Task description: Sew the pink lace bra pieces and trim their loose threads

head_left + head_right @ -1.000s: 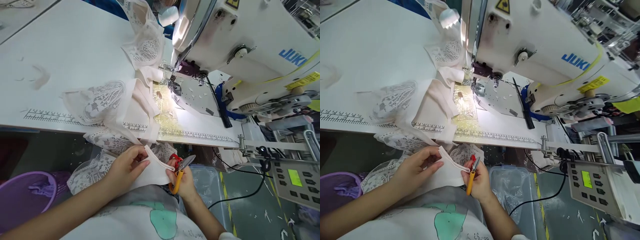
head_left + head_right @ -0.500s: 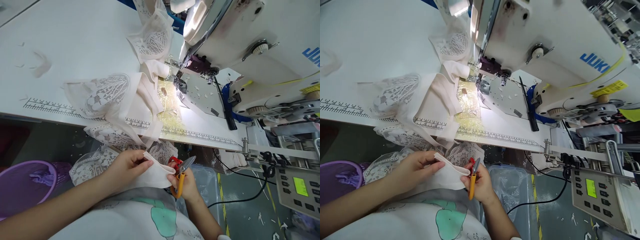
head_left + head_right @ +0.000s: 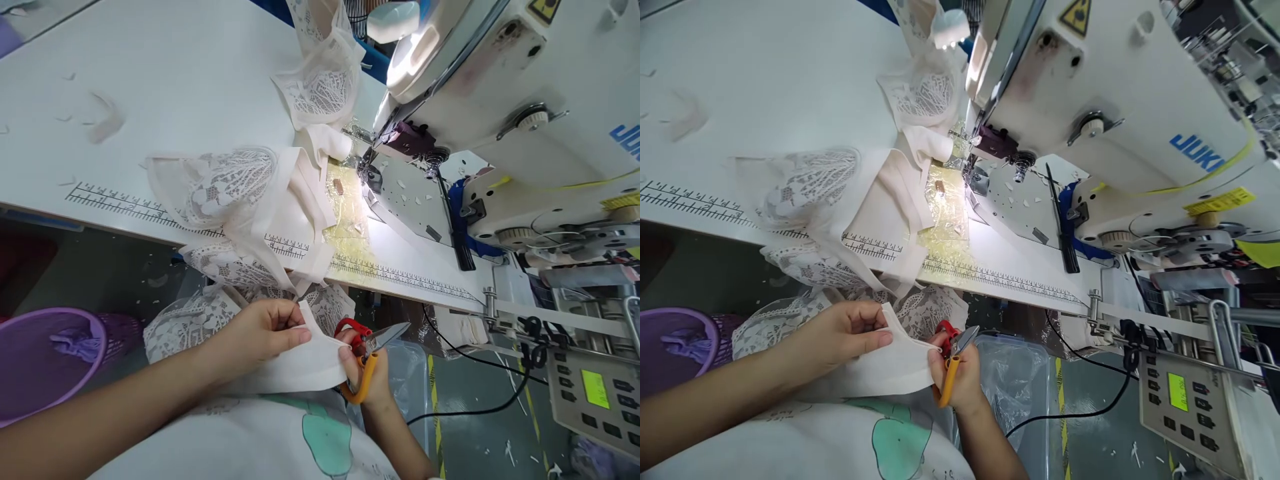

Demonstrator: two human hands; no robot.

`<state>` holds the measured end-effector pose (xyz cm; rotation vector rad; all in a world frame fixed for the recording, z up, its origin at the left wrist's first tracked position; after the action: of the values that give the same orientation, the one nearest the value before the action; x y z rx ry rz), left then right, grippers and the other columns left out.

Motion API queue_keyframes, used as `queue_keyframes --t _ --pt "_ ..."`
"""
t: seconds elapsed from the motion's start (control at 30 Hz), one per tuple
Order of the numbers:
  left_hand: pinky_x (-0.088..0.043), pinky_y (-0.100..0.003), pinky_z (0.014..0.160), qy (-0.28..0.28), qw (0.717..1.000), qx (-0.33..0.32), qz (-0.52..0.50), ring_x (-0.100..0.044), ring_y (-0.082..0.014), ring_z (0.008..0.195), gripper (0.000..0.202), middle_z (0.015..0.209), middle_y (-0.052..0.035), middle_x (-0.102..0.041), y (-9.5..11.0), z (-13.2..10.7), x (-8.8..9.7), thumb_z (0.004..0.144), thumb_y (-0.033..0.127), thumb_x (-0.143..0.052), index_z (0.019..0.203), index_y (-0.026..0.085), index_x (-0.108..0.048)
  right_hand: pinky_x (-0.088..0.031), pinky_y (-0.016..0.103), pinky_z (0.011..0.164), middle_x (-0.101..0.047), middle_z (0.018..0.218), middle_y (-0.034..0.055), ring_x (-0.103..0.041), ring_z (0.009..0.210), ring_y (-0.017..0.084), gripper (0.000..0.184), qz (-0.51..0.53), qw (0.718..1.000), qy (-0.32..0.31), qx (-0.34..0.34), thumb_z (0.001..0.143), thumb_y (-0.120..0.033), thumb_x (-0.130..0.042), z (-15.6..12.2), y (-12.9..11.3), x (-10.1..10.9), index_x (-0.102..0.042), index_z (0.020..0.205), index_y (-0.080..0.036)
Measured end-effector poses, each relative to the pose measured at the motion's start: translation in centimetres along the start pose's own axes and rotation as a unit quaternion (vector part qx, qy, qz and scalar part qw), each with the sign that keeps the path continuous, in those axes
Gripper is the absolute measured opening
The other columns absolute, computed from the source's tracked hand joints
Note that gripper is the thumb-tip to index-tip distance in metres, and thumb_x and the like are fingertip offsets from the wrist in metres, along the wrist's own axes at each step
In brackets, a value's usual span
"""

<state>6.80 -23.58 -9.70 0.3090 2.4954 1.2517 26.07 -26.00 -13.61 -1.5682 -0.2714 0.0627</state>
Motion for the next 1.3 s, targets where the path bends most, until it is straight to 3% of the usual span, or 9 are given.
queue_keyframes --t 0.3,0.63,0.73,0.83,0.97,1.07,1.17,1.23,1.3 --pt "-0.034 -0.024 0.050 0.111 0.988 -0.073 0.078 -0.042 -0.0124 0.054 0.026 0.055 0.0045 -0.046 0.2 -0.4 -0.1 0.063 0.042 -0.056 0.055 0.020 -0.044 -0.046 0.026 0.053 -0.061 0.066 0.0007 -0.055 0.057 0.014 0.009 -0.022 0.999 -0.046 -0.002 0.077 -0.027 -0.060 -0.4 0.8 0.1 -0.057 0.073 -0.019" --pt "-0.040 -0.023 0.050 0.095 0.989 -0.115 0.005 -0.048 -0.0128 0.059 0.027 0.067 0.0008 -0.053 0.4 -0.9 0.1 0.067 0.037 -0.060 0.057 0.019 -0.043 -0.046 0.028 0.050 -0.059 0.064 0.0015 -0.055 0.056 0.016 0.014 -0.023 0.999 -0.034 0.003 0.080 -0.033 -0.057 0.4 -0.9 -0.6 -0.053 0.072 -0.022" --pt "-0.044 -0.024 0.056 0.087 0.988 -0.126 -0.030 -0.054 -0.0139 0.066 0.029 0.077 -0.0020 -0.060 0.4 -1.0 0.1 0.070 0.037 -0.061 0.056 0.018 -0.045 -0.051 0.031 0.060 -0.063 0.072 0.0051 -0.062 0.068 0.020 0.015 -0.006 1.000 -0.023 0.007 0.082 -0.033 -0.054 0.7 -1.7 -1.0 -0.050 0.073 -0.022" --pt "-0.047 -0.025 0.060 0.112 0.986 -0.120 -0.018 -0.057 -0.0155 0.068 0.022 0.075 -0.0008 -0.062 0.2 -1.1 0.4 0.073 0.037 -0.062 0.065 0.020 -0.051 -0.051 0.034 0.068 -0.066 0.079 0.0079 -0.064 0.076 0.022 0.011 0.016 1.000 -0.014 0.013 0.080 -0.029 -0.054 1.1 -2.2 -1.5 -0.049 0.073 -0.021" --pt "-0.049 -0.026 0.063 0.155 0.973 -0.158 0.064 -0.059 -0.0165 0.073 0.015 0.079 0.0031 -0.064 -0.2 -1.6 1.3 0.077 0.031 -0.060 0.087 0.026 -0.051 -0.048 0.030 0.059 -0.063 0.069 0.0045 -0.061 0.064 0.018 0.011 0.030 0.999 -0.012 0.033 0.074 -0.024 -0.054 1.6 -2.7 -1.8 -0.046 0.067 -0.022" --pt "-0.050 -0.029 0.070 0.172 0.922 -0.266 0.224 -0.061 -0.0182 0.079 0.021 0.085 0.0036 -0.064 0.5 -2.4 2.0 0.078 0.024 -0.058 0.098 0.030 -0.054 -0.043 0.025 0.051 -0.054 0.060 0.0000 -0.052 0.053 0.013 0.012 -0.023 0.999 -0.005 0.042 0.073 -0.025 -0.052 1.8 -3.1 -1.8 -0.045 0.064 -0.021" --pt "-0.046 -0.035 0.089 0.154 0.809 -0.405 0.397 -0.060 -0.0235 0.095 0.025 0.103 0.0008 -0.065 2.1 -3.3 1.6 0.076 0.015 -0.059 0.096 0.030 -0.062 -0.036 0.022 0.045 -0.045 0.054 -0.0040 -0.042 0.047 0.010 0.017 -0.064 0.997 -0.025 0.043 0.073 -0.027 -0.052 1.7 -3.5 -1.7 -0.041 0.062 -0.022" --pt "-0.038 -0.039 0.101 0.107 0.745 -0.461 0.470 -0.058 -0.0257 0.103 0.030 0.111 -0.0016 -0.065 3.2 -3.5 0.6 0.075 0.015 -0.061 0.102 0.028 -0.063 -0.033 0.021 0.043 -0.039 0.051 -0.0056 -0.037 0.044 0.009 0.022 -0.086 0.994 -0.040 0.055 0.074 -0.030 -0.051 1.6 -3.8 -1.7 -0.035 0.060 -0.023" --pt "-0.030 -0.042 0.107 0.035 0.717 -0.467 0.515 -0.060 -0.0239 0.099 0.025 0.105 -0.0026 -0.069 3.8 -3.0 -0.5 0.079 0.017 -0.059 0.102 0.026 -0.064 -0.032 0.021 0.043 -0.035 0.050 -0.0062 -0.035 0.044 0.009 0.026 -0.109 0.990 -0.045 0.075 0.074 -0.031 -0.050 1.5 -4.0 -1.6 -0.031 0.059 -0.023"
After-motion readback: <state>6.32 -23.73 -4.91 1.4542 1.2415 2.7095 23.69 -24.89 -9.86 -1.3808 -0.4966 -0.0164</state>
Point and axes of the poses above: each hand's wrist, its own z-axis towards the middle knuckle, its own x-axis out of the back of the hand, y = z × x, the point moved 2 cm from there along z, towards the middle knuckle
